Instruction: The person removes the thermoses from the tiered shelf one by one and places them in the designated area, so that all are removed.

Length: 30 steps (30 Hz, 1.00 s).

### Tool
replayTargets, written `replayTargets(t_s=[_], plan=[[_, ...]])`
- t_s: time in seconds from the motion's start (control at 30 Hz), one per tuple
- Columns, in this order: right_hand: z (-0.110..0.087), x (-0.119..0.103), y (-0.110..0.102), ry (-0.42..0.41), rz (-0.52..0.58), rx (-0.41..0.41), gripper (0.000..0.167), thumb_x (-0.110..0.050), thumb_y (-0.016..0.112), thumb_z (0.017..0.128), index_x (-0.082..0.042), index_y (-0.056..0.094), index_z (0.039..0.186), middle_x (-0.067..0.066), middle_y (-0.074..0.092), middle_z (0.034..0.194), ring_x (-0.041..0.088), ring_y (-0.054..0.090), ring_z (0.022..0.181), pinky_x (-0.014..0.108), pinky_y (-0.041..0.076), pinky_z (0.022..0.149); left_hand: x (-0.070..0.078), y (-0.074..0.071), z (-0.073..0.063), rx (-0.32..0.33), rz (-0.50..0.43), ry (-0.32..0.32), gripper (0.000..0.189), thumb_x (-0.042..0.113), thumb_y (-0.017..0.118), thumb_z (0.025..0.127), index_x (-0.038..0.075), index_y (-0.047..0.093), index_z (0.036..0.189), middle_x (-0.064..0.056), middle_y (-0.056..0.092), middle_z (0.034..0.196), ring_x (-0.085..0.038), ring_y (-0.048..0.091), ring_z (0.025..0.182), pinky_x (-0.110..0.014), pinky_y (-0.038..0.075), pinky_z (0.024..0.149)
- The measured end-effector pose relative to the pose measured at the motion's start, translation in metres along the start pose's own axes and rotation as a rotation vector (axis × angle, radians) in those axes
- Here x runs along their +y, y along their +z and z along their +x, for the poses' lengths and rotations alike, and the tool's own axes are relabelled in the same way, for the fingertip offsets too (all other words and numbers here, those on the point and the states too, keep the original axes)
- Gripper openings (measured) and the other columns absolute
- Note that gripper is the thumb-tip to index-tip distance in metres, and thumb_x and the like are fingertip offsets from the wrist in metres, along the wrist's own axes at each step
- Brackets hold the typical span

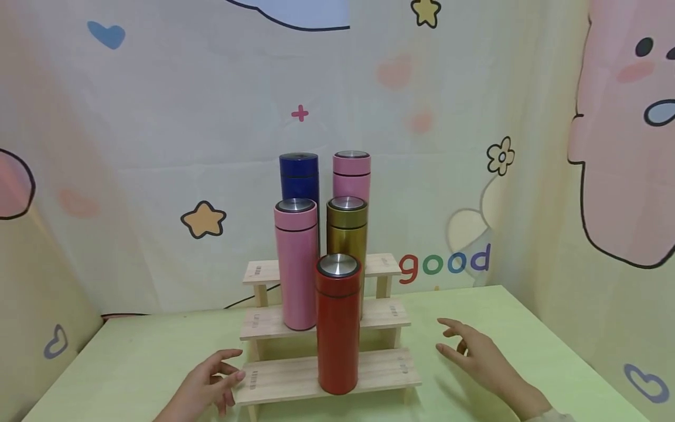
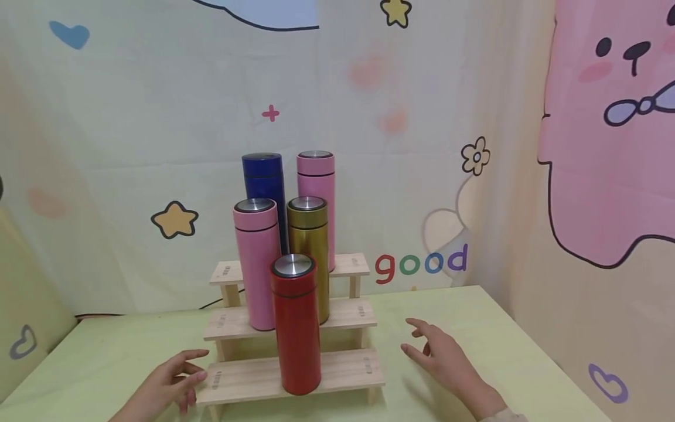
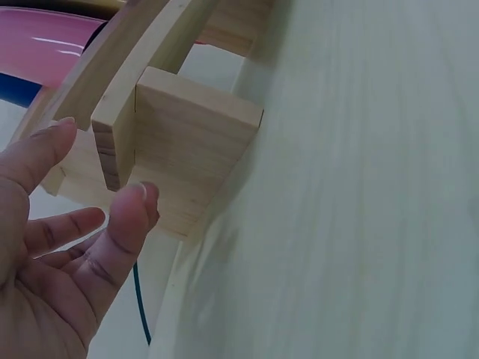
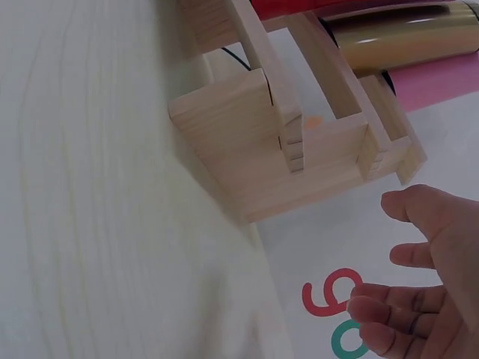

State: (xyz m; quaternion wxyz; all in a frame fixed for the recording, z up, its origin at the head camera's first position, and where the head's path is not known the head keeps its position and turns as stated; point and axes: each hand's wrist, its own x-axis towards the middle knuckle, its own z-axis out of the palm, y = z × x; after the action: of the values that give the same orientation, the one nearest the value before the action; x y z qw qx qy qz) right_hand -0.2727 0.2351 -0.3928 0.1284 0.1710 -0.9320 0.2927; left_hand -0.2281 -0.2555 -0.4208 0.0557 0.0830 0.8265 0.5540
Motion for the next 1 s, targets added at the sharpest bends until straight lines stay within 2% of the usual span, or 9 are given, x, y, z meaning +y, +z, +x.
replayTargets(t_s=[0.2, 0.33, 0.57, 0.8, 1.0], plan=[[-0.003, -0.009, -0.009, -0.022, 0.028, 0.008, 0.049, -0.031, 0.065, 0.092, -0.007, 0.053, 0.133, 0.014, 0.067, 0.110, -0.003, 0.045, 0.065, 0.021, 0.039, 0.057, 0.002, 0.006, 0.002, -0.092, -0.063, -0.014, 0.071, 0.030, 0.063, 0.093, -0.012, 0.031, 0.142, -0.005, 0.062, 0.089, -0.013, 0.058, 0.055, -0.028, 0.051, 0.049], [-0.002, -0.016, -0.014, -0.033, 0.027, 0.012, 0.047, -0.029, 0.065, 0.091, -0.006, 0.055, 0.131, 0.012, 0.068, 0.108, -0.003, 0.046, 0.065, 0.020, 0.040, 0.056, 0.002, 0.008, 0.002, -0.125, -0.070, -0.033, 0.075, 0.031, 0.068, 0.090, -0.012, 0.033, 0.140, -0.004, 0.062, 0.088, -0.011, 0.057, 0.056, -0.025, 0.049, 0.051], [0.005, -0.025, -0.027, -0.062, 0.032, 0.015, 0.043, -0.028, 0.065, 0.091, -0.006, 0.058, 0.128, 0.009, 0.068, 0.107, -0.002, 0.047, 0.067, 0.020, 0.042, 0.057, -0.001, 0.006, 0.003, -0.146, -0.084, -0.032, 0.076, 0.032, 0.068, 0.090, -0.013, 0.033, 0.139, -0.003, 0.062, 0.087, -0.011, 0.058, 0.058, -0.025, 0.049, 0.051], [0.016, -0.033, -0.045, -0.123, -0.017, 0.010, 0.042, -0.027, 0.065, 0.092, -0.005, 0.058, 0.127, 0.008, 0.068, 0.108, -0.003, 0.048, 0.068, 0.021, 0.042, 0.057, -0.005, 0.005, 0.001, -0.194, -0.203, -0.022, 0.072, 0.024, 0.064, 0.093, -0.014, 0.025, 0.141, 0.002, 0.062, 0.081, -0.005, 0.053, 0.052, -0.019, 0.042, 0.047], [0.030, -0.042, -0.063, -0.165, -0.041, 0.007, 0.041, -0.028, 0.064, 0.093, -0.006, 0.059, 0.127, 0.007, 0.070, 0.107, -0.003, 0.051, 0.069, 0.021, 0.043, 0.057, -0.005, 0.003, 0.000, -0.203, -0.225, -0.022, 0.072, 0.025, 0.063, 0.094, -0.013, 0.023, 0.141, 0.003, 0.060, 0.081, -0.004, 0.051, 0.053, -0.019, 0.039, 0.048]])
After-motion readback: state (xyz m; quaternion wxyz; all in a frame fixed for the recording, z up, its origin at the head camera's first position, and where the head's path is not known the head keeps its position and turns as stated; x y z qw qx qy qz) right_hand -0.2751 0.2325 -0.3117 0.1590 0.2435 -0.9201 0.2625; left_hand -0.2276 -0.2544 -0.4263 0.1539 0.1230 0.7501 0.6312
